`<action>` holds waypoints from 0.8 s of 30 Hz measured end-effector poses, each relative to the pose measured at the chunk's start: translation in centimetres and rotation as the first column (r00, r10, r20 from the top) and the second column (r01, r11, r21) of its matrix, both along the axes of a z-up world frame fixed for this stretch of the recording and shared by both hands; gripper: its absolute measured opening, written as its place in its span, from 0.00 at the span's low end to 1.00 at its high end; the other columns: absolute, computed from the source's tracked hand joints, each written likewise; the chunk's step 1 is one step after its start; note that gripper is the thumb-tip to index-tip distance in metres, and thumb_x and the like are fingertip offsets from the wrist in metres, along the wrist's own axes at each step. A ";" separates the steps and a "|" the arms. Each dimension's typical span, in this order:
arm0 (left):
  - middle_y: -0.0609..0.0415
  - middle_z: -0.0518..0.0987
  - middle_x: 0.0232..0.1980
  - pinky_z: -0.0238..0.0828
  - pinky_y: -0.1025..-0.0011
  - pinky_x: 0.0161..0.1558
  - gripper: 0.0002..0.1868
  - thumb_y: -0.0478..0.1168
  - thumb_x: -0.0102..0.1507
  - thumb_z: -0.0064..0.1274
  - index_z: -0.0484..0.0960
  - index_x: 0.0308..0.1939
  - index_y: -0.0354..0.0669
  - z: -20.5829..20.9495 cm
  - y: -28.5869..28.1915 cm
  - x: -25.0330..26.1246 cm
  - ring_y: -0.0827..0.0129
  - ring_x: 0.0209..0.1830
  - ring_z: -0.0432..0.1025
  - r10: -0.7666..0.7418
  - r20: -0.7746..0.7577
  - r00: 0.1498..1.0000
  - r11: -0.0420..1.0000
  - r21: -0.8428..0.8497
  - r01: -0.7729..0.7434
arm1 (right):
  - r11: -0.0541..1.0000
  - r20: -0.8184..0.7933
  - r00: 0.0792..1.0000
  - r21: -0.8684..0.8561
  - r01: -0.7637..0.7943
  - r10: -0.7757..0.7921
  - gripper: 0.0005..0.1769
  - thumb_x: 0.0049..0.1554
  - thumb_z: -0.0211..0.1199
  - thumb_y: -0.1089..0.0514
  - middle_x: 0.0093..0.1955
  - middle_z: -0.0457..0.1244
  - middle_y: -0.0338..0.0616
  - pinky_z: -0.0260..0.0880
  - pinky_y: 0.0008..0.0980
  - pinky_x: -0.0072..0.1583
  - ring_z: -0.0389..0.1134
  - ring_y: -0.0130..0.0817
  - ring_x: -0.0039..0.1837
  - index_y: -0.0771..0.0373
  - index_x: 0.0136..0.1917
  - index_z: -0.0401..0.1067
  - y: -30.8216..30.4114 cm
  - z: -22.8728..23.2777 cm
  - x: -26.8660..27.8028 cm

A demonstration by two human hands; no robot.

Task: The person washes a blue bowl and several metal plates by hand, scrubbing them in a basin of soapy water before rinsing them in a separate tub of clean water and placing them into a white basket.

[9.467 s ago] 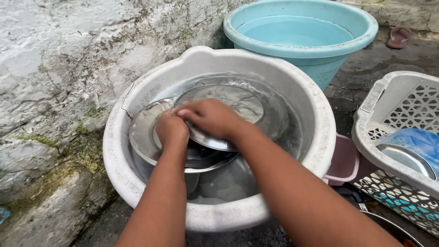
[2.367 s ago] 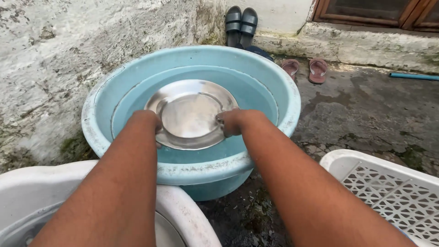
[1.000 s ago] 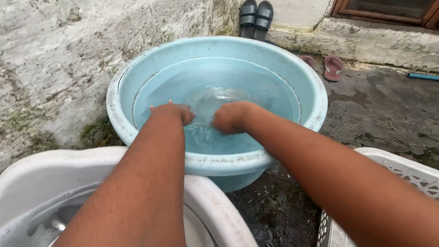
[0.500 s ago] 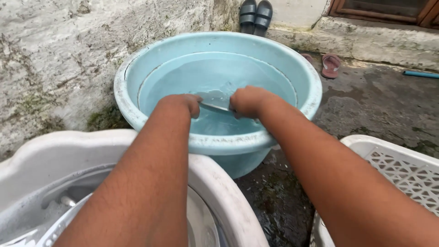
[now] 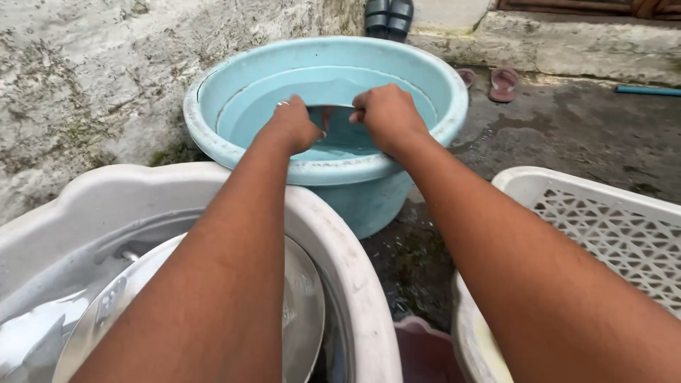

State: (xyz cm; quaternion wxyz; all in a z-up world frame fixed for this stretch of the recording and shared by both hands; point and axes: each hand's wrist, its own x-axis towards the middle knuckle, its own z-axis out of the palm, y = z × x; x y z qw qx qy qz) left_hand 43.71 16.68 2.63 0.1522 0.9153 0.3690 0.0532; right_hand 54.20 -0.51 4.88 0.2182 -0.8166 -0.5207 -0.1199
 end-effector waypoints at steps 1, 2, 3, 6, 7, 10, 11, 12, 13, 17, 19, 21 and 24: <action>0.37 0.61 0.77 0.63 0.59 0.71 0.46 0.49 0.59 0.65 0.58 0.75 0.44 0.3 -0.8 -0.5 0.48 0.75 0.63 0.034 0.103 0.994 0.999 -0.001 -0.034 | 0.997 -0.050 0.999 0.077 -0.003 0.006 0.06 0.56 0.64 0.60 0.43 0.70 0.52 0.71 0.44 0.50 0.72 0.50 0.46 0.60 0.46 0.81 -0.6 0.2 -0.5; 0.34 0.51 0.79 0.61 0.58 0.71 0.56 0.48 0.56 0.67 0.46 0.77 0.39 0.6 -1.6 -1.1 0.46 0.75 0.60 0.066 0.205 0.977 0.998 -0.004 -0.067 | 0.988 -0.099 0.995 0.153 -0.001 0.017 0.06 0.57 0.63 0.62 0.42 0.71 0.51 0.71 0.44 0.49 0.72 0.47 0.44 0.64 0.43 0.80 -1.3 0.5 -1.0; 0.34 0.51 0.79 0.61 0.58 0.71 0.56 0.48 0.56 0.67 0.46 0.77 0.39 1.9 -3.0 -2.2 0.46 0.75 0.60 0.065 0.208 0.976 0.998 0.002 -0.067 | 0.987 -0.096 0.995 0.160 -0.002 0.017 0.06 0.57 0.63 0.62 0.42 0.71 0.51 0.71 0.44 0.49 0.72 0.47 0.44 0.64 0.43 0.80 -1.9 0.8 -1.6; 0.36 0.34 0.82 0.59 0.55 0.68 0.67 0.46 0.55 0.67 0.27 0.79 0.45 3.7 -6.6 -5.0 0.44 0.76 0.54 0.102 0.249 0.963 0.994 0.011 -0.108 | 0.981 -0.206 0.978 0.191 0.021 0.019 0.07 0.59 0.63 0.58 0.38 0.69 0.53 0.70 0.41 0.45 0.72 0.42 0.38 0.64 0.45 0.77 -4.0 0.9 -3.3; 0.38 0.35 0.82 0.57 0.52 0.69 0.65 0.48 0.56 0.67 0.28 0.79 0.49 3.3 -7.1 -5.5 0.44 0.76 0.53 0.099 0.243 0.965 0.992 0.047 -0.113 | 0.959 -0.262 0.961 0.283 -0.007 0.084 0.06 0.58 0.60 0.61 0.38 0.70 0.49 0.72 0.38 0.44 0.72 0.38 0.38 0.63 0.46 0.77 -4.5 0.6 -3.6; 0.42 0.40 0.81 0.50 0.48 0.72 0.59 0.50 0.59 0.66 0.35 0.78 0.53 3.5 -8.2 -7.2 0.43 0.77 0.52 0.079 0.296 0.952 0.984 0.127 -0.121 | 0.916 -0.341 0.929 0.401 0.004 0.145 0.08 0.57 0.57 0.64 0.38 0.71 0.45 0.73 0.36 0.43 0.73 0.36 0.39 0.62 0.46 0.77 -5.8 1.3 -5.5; 0.44 0.44 0.80 0.45 0.46 0.74 0.54 0.50 0.60 0.66 0.40 0.77 0.55 3.2 -8.7 -8.0 0.43 0.77 0.53 0.067 0.339 0.938 0.980 0.152 -0.125 | 0.912 -0.385 0.913 0.407 0.040 0.132 0.09 0.58 0.56 0.64 0.38 0.71 0.45 0.73 0.36 0.44 0.73 0.37 0.40 0.62 0.46 0.77 -6.4 1.2 -6.5; 0.44 0.44 0.80 0.45 0.46 0.74 0.54 0.50 0.60 0.66 0.40 0.77 0.55 2.8 -9.5 -8.8 0.43 0.77 0.53 0.068 0.334 0.940 0.980 0.153 -0.125 | 0.912 -0.390 0.911 0.407 0.042 0.132 0.09 0.58 0.56 0.64 0.38 0.71 0.45 0.73 0.36 0.44 0.73 0.37 0.40 0.62 0.46 0.77 -7.1 1.3 -7.4; 0.46 0.46 0.78 0.45 0.47 0.75 0.52 0.47 0.59 0.66 0.44 0.75 0.54 2.8 -10.0 -9.4 0.44 0.77 0.52 0.073 0.400 0.914 0.979 0.149 -0.143 | 0.899 -0.211 0.970 0.438 -0.015 0.119 0.09 0.56 0.57 0.65 0.40 0.71 0.48 0.71 0.39 0.45 0.73 0.42 0.42 0.63 0.47 0.78 -7.6 1.7 -8.1; 0.46 0.47 0.77 0.49 0.50 0.76 0.48 0.44 0.56 0.67 0.51 0.72 0.50 1.2 -10.3 -12.3 0.47 0.80 0.51 0.066 0.557 0.828 0.987 0.084 -0.135 | 0.865 -0.032 0.982 0.479 -0.150 0.188 0.11 0.55 0.55 0.68 0.44 0.70 0.46 0.70 0.42 0.49 0.72 0.48 0.48 0.63 0.49 0.75 -10.0 2.5 -11.1; 0.45 0.43 0.79 0.47 0.50 0.77 0.52 0.43 0.55 0.68 0.48 0.74 0.49 1.3 -11.0 -14.2 0.48 0.80 0.48 0.065 0.547 0.835 0.994 0.039 -0.103 | 0.853 0.091 0.981 0.485 -0.192 0.169 0.10 0.54 0.55 0.68 0.44 0.69 0.45 0.69 0.45 0.51 0.70 0.49 0.50 0.62 0.48 0.74 -11.8 2.6 -12.2; 0.44 0.39 0.81 0.46 0.49 0.77 0.55 0.43 0.54 0.68 0.45 0.76 0.48 2.3 -12.1 -16.2 0.49 0.81 0.46 0.059 0.538 0.841 0.998 -0.001 -0.070 | 0.840 0.216 0.966 0.489 -0.236 0.146 0.10 0.54 0.55 0.69 0.44 0.69 0.44 0.68 0.48 0.52 0.69 0.50 0.52 0.61 0.47 0.73 -13.7 3.2 -13.2; 0.46 0.28 0.83 0.38 0.45 0.76 0.65 0.44 0.54 0.71 0.34 0.78 0.45 5.3 -14.9 -18.5 0.52 0.83 0.35 0.118 0.389 0.914 0.993 -0.057 -0.104 | 0.848 0.259 0.960 0.482 -0.221 0.103 0.08 0.56 0.55 0.67 0.45 0.68 0.43 0.67 0.47 0.52 0.68 0.49 0.52 0.60 0.47 0.72 -16.8 4.9 -14.3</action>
